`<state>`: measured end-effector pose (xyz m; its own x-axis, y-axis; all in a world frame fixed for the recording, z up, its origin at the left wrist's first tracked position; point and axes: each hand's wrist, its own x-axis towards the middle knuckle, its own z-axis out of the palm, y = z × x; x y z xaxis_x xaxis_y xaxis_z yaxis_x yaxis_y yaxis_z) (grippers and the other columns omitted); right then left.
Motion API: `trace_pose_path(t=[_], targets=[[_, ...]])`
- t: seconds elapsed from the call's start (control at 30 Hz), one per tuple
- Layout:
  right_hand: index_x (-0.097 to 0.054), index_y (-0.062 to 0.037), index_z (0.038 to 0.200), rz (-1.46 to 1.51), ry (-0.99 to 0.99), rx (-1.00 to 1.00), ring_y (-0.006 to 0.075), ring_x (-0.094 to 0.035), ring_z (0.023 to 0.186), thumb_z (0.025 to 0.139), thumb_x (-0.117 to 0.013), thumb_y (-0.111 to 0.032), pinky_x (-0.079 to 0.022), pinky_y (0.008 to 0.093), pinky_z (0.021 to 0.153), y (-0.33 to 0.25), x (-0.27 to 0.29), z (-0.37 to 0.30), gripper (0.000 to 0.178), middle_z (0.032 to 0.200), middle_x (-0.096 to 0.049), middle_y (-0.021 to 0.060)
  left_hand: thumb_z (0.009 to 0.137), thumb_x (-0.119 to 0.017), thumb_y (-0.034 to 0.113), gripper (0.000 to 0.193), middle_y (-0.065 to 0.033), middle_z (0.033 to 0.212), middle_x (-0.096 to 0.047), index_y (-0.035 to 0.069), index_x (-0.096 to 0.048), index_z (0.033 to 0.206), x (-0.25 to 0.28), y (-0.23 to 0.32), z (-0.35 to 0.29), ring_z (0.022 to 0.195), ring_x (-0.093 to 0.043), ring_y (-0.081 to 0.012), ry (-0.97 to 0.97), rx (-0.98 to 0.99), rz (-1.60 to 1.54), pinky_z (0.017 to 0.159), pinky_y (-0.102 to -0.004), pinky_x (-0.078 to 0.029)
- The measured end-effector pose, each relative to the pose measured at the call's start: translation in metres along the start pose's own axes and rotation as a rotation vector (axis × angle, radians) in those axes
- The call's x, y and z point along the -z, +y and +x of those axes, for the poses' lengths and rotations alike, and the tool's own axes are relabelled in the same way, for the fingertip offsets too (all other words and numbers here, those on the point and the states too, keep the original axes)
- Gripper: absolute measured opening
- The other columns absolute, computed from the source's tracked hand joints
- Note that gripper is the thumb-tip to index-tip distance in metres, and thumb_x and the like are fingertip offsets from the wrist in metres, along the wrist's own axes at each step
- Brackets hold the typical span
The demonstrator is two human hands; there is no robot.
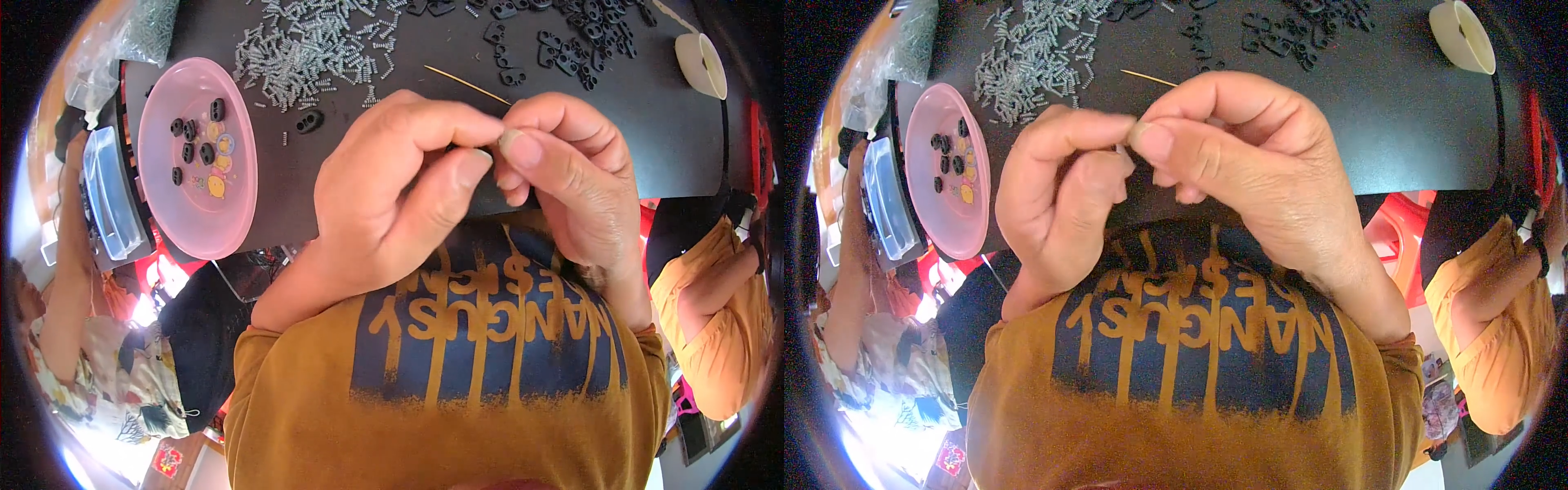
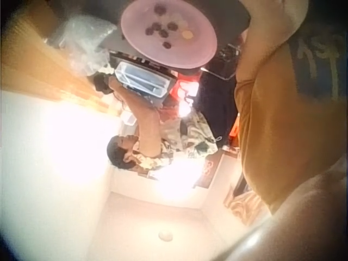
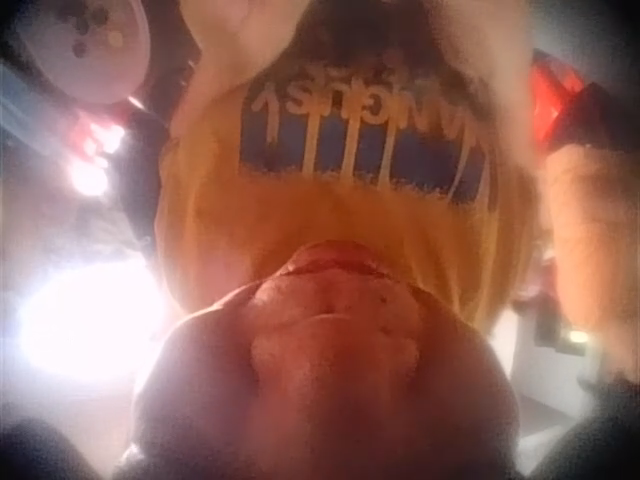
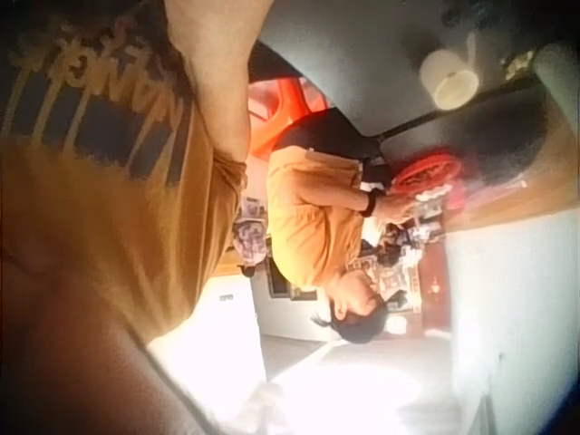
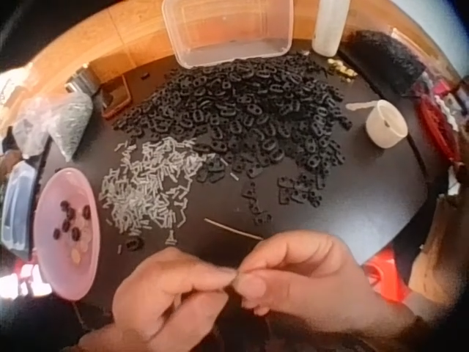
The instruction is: The person assembles plastic cord locks by fitting springs into plastic components and connecting the parts together by hand, then sorts components and finished pieces across the table, plates, and containers.
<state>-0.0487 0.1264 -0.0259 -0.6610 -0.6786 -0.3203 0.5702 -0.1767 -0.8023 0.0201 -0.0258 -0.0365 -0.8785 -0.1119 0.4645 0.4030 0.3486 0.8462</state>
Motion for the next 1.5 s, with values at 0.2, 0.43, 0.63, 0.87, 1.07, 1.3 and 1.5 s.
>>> trace_pose_path(t=[0.2,0.43,0.63,0.87,1.07,1.3,1.5], targets=[[-0.06,-0.0014,0.087,-0.031,0.084,0.17,0.0083,-0.052,0.065,0.081,-0.061,-0.006,-0.042,0.0199,0.058,0.007,-0.003,-0.001,0.008,0.079,-0.06,0.005,0.087,-0.054,0.012,0.033,-0.0076,0.085,-0.056,-0.005,-0.049,0.115,0.0,0.005,-0.004,0.064,-0.047,-0.0076,-0.045,0.367,-0.422,0.058,-0.0185,-0.04],[-0.06,-0.0014,0.088,-0.018,0.019,0.233,0.0073,-0.051,0.067,0.081,-0.059,-0.003,-0.041,0.0187,0.06,0.009,-0.005,-0.002,0.008,0.08,-0.059,0.0045,0.084,-0.058,0.009,0.029,-0.0074,0.075,-0.057,-0.006,-0.05,0.109,-0.004,0.011,-0.003,0.057,-0.053,-0.011,0.076,0.482,-0.559,0.054,-0.0195,-0.043],[-0.06,-0.0012,0.089,0.024,-0.007,0.22,0.0069,-0.051,0.067,0.081,-0.059,-0.002,-0.042,0.0185,0.061,0.011,-0.007,-0.001,0.008,0.08,-0.059,0.0045,0.084,-0.058,0.008,0.025,-0.0061,0.071,-0.057,-0.005,-0.051,0.105,-0.003,0.009,-0.003,0.056,-0.054,-0.0113,0.091,0.49,-0.542,0.053,-0.0199,-0.043],[-0.06,-0.0009,0.089,-0.022,0.01,0.2,0.007,-0.052,0.068,0.082,-0.059,-0.003,-0.042,0.0184,0.062,0.014,-0.009,0.001,0.008,0.082,-0.059,0.005,0.084,-0.058,0.007,0.023,-0.0055,0.07,-0.056,-0.004,-0.052,0.103,0.0,0.005,-0.006,0.056,-0.053,-0.0113,0.109,0.497,-0.515,0.053,-0.0201,-0.043],[-0.061,0.0002,0.09,-0.011,-0.011,0.231,0.0074,-0.052,0.069,0.082,-0.058,-0.001,-0.043,0.0189,0.063,0.016,-0.007,0.003,0.008,0.083,-0.059,0.0052,0.084,-0.055,0.004,0.021,-0.0078,0.074,-0.058,-0.004,-0.051,0.103,0.0,0.003,-0.006,0.057,-0.054,-0.0116,0.098,0.487,-0.49,0.054,-0.0202,-0.044],[-0.061,0.0016,0.09,-0.32,-0.015,0.423,0.0102,-0.053,0.071,0.08,-0.059,0.004,-0.042,0.0208,0.064,0.015,0.004,0.005,0.011,0.083,-0.059,0.006,0.084,-0.054,0.002,0.02,-0.0096,0.078,-0.059,-0.004,-0.05,0.103,-0.005,-0.001,-0.008,0.06,-0.055,-0.0113,0.085,0.453,-0.441,0.056,-0.0205,-0.046],[-0.061,0.0027,0.086,-0.782,-0.024,0.576,0.0153,-0.055,0.07,0.076,-0.062,0.006,-0.042,0.0236,0.063,0.005,0.008,0.007,0.011,0.079,-0.06,0.0083,0.085,-0.053,0.0,0.018,-0.0099,0.078,-0.06,-0.003,-0.05,0.103,-0.004,-0.004,-0.009,0.061,-0.056,-0.0118,0.037,0.404,-0.357,0.056,-0.0209,-0.047]])
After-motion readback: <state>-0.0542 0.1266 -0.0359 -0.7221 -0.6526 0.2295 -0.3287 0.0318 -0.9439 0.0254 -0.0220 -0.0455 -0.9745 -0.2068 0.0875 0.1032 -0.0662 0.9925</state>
